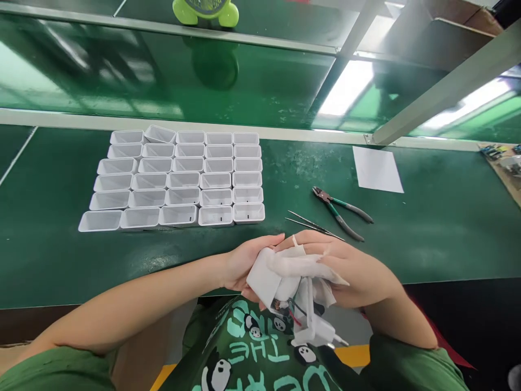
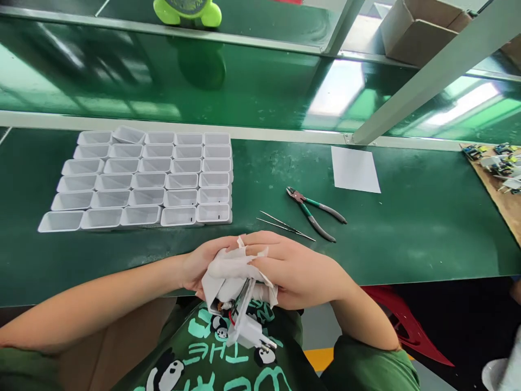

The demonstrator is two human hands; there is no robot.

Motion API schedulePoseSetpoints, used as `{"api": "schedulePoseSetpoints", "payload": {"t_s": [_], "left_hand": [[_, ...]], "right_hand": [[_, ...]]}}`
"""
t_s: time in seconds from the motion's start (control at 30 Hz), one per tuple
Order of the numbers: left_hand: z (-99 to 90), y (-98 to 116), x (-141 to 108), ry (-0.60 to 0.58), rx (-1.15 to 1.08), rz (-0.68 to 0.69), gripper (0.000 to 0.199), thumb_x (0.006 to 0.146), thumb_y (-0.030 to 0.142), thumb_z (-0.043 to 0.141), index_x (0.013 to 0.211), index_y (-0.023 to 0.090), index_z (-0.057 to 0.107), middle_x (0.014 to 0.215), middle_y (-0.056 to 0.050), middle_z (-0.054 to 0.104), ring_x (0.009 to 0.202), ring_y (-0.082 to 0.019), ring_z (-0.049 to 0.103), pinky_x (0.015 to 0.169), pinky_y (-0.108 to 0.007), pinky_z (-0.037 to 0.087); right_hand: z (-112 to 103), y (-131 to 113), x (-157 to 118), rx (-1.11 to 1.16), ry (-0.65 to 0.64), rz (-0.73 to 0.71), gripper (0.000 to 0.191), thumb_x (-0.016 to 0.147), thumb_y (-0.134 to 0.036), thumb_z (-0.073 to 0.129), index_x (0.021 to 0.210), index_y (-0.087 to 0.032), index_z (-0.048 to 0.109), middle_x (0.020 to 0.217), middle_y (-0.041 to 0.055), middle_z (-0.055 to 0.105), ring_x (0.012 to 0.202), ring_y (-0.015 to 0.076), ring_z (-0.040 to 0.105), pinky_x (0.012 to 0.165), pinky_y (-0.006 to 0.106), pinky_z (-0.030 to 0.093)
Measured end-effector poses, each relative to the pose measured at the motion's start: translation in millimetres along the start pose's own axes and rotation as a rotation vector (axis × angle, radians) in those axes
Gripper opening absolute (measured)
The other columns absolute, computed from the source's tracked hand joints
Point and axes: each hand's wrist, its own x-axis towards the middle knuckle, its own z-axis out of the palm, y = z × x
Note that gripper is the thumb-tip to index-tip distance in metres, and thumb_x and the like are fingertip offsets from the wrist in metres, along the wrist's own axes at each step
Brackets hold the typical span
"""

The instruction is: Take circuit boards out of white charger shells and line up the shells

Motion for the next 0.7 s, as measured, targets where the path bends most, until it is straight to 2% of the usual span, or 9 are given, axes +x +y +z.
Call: {"api": "schedulePoseSetpoints", "payload": {"t_s": [0.1,0.23,0.3,0.4,0.47,0.53,0.6,0.7], "left_hand": [[5.0,1.9,-0.4,0.008,0.127,-0.005,0.071,0.088,0.078,0.028,0.097,0.014,0.059,0.053,-0.002,0.059,0.026,-0.011,0.039,0.028,-0.021,0.017],[14.0,0.7,-1.1,0.094,0.384,0.087,0.067,0.09,0.078,0.021,0.1,0.019,0.051,0.049,0.002,0.055,0.029,-0.012,0.043,0.032,-0.02,0.019],[19.5,0.2,-3.9,0.246,0.586,0.215,0.064,0.094,0.073,0.021,0.101,0.019,0.053,0.049,0.004,0.053,0.033,-0.011,0.041,0.037,-0.021,0.022],[26.9,2.0,-11.0,0.557,0.888,0.529,0.048,0.099,0.06,0.034,0.094,0.018,0.058,0.055,0.004,0.051,0.048,-0.01,0.043,0.052,-0.023,0.032],[29.4,3.8,-15.0,0.636,0.975,0.631,0.042,0.099,0.052,0.043,0.08,0.017,0.058,0.057,0.003,0.05,0.057,-0.011,0.043,0.059,-0.024,0.033],[29.1,4.6,-16.5,0.624,0.973,0.627,0.045,0.098,0.05,0.043,0.071,0.017,0.057,0.055,0.002,0.049,0.056,-0.012,0.042,0.058,-0.024,0.033],[26.8,3.8,-15.4,0.601,0.948,0.604,0.05,0.099,0.052,0.039,0.071,0.016,0.06,0.054,0.001,0.051,0.049,-0.01,0.041,0.054,-0.024,0.032],[22.9,0.8,-11.0,0.554,0.845,0.572,0.06,0.097,0.061,0.033,0.08,0.013,0.065,0.056,-0.002,0.058,0.04,-0.008,0.039,0.046,-0.023,0.029]], "right_hand": [[24.6,-10.5,-19.1,-0.051,0.169,0.099,0.036,0.089,-0.024,0.064,0.125,-0.024,0.059,0.11,0.01,0.07,0.103,0.0244,0.068,0.092,0.037,0.058],[68.9,-16.4,-48.7,-0.148,0.487,0.196,0.042,0.086,-0.031,0.067,0.127,-0.022,0.057,0.103,0.0117,0.072,0.091,0.0282,0.072,0.081,0.042,0.062],[84.4,-15.3,-58.9,-0.219,0.68,0.236,0.048,0.084,-0.028,0.068,0.13,-0.022,0.055,0.109,0.0134,0.071,0.095,0.0295,0.071,0.082,0.044,0.062],[92.0,-9.7,-63.8,-0.32,0.87,0.331,0.052,0.082,-0.024,0.068,0.132,-0.022,0.054,0.115,0.0133,0.069,0.102,0.0296,0.069,0.084,0.046,0.061],[89.7,-4.2,-60.3,-0.447,0.897,0.41,0.049,0.083,-0.023,0.068,0.13,-0.023,0.055,0.114,0.0113,0.07,0.103,0.0282,0.069,0.088,0.046,0.06],[86.5,1.5,-53.8,-0.57,0.846,0.477,0.043,0.086,-0.021,0.064,0.128,-0.024,0.055,0.112,0.0097,0.071,0.104,0.0262,0.069,0.089,0.043,0.06],[85.7,6.1,-47.6,-0.62,0.8,0.507,0.04,0.088,-0.02,0.06,0.127,-0.024,0.055,0.109,0.009,0.071,0.104,0.0247,0.069,0.088,0.039,0.061],[89.1,9.5,-43.7,-0.631,0.819,0.512,0.043,0.088,-0.02,0.057,0.13,-0.022,0.051,0.107,0.0096,0.07,0.105,0.0251,0.069,0.086,0.038,0.062]]}}
